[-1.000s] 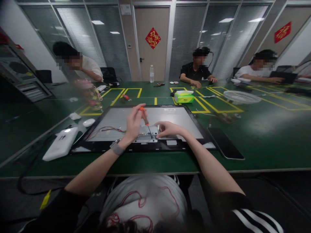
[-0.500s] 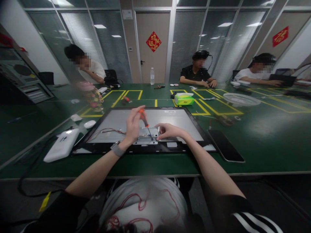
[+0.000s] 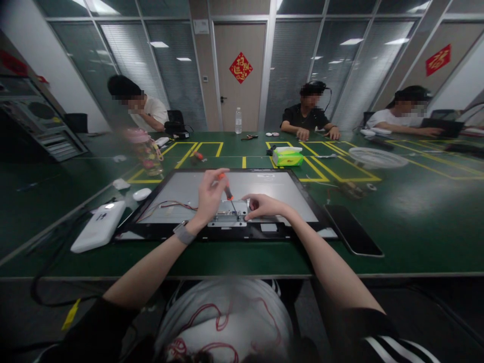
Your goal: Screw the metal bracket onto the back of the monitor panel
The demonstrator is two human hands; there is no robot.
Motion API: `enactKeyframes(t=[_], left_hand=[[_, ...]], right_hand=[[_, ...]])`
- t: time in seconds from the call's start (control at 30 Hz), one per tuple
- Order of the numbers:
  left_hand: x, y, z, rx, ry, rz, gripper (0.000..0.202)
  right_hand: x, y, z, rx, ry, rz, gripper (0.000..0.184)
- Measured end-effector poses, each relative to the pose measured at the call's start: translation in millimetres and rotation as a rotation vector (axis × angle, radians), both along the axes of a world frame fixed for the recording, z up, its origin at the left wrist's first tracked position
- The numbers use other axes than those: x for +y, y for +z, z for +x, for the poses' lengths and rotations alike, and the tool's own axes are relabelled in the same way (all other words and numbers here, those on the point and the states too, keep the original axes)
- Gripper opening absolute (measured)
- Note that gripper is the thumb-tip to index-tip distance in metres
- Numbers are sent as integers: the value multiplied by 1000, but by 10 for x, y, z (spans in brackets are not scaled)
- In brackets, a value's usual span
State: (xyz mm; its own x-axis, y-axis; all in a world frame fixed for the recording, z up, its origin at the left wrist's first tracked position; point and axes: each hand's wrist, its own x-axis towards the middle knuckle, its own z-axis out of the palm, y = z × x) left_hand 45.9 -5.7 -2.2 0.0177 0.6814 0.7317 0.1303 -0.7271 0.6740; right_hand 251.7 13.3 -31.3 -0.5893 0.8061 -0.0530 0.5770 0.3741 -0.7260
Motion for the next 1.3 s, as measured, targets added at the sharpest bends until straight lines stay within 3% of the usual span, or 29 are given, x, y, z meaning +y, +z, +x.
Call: enactKeyframes(t=[0.23, 0.5, 1.07, 1.3], left_hand=[[12, 5, -13, -34, -81, -39, 25], [-14, 14, -14, -20, -6, -15, 23], [17, 5, -7, -84, -90, -84, 24], [14, 9, -8, -76, -25, -48, 18]], right_hand=[[15, -27, 5, 3, 3, -13, 75], [24, -28, 8, 3, 9, -16, 76], [44, -55, 19, 8, 17, 4, 77], [42, -56, 16, 2, 15, 13, 75]])
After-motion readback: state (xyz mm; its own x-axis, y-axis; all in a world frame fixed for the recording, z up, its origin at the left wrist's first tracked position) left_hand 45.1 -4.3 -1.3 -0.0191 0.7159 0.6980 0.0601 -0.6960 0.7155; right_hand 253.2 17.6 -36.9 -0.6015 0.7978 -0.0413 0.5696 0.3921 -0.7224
